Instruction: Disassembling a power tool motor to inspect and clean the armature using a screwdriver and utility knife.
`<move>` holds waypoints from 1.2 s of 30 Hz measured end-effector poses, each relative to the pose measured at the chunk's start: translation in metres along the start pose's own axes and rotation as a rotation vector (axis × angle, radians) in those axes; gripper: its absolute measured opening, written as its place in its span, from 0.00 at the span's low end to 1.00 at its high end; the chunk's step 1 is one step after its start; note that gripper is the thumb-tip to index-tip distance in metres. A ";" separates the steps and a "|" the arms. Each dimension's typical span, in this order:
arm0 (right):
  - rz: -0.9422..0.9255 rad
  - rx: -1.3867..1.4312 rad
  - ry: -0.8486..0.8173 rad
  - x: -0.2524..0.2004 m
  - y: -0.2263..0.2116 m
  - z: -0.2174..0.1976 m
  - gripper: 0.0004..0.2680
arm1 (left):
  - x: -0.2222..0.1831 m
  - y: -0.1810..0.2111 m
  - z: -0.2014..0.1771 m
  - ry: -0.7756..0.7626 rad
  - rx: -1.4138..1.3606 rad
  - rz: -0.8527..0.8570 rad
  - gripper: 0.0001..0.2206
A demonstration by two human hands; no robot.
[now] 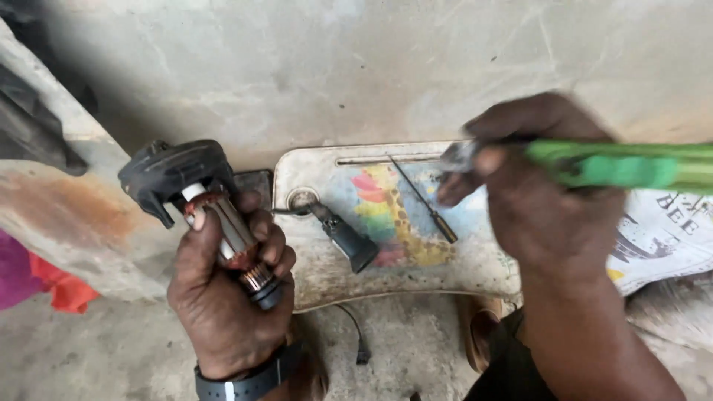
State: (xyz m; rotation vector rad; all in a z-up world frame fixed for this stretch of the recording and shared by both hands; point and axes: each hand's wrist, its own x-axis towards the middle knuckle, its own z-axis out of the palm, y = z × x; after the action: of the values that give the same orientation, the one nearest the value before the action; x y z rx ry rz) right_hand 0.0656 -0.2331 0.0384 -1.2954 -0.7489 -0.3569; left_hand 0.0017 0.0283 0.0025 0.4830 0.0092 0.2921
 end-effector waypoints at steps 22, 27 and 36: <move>0.100 -0.250 -0.007 -0.029 -0.015 -0.027 0.12 | -0.039 -0.032 0.025 -0.103 -0.233 -0.288 0.17; 0.187 -0.166 0.050 -0.046 0.007 -0.037 0.07 | -0.054 -0.031 0.028 -0.135 -0.318 -0.382 0.19; 0.165 -0.195 -0.242 -0.105 0.117 -0.162 0.16 | -0.070 -0.023 0.014 -0.217 -0.483 -0.522 0.21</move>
State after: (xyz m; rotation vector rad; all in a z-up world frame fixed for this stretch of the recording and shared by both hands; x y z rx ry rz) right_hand 0.1117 -0.3735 -0.1320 -1.5923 -0.8177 -0.1433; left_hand -0.0579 -0.0171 0.0006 0.0188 -0.1422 -0.2706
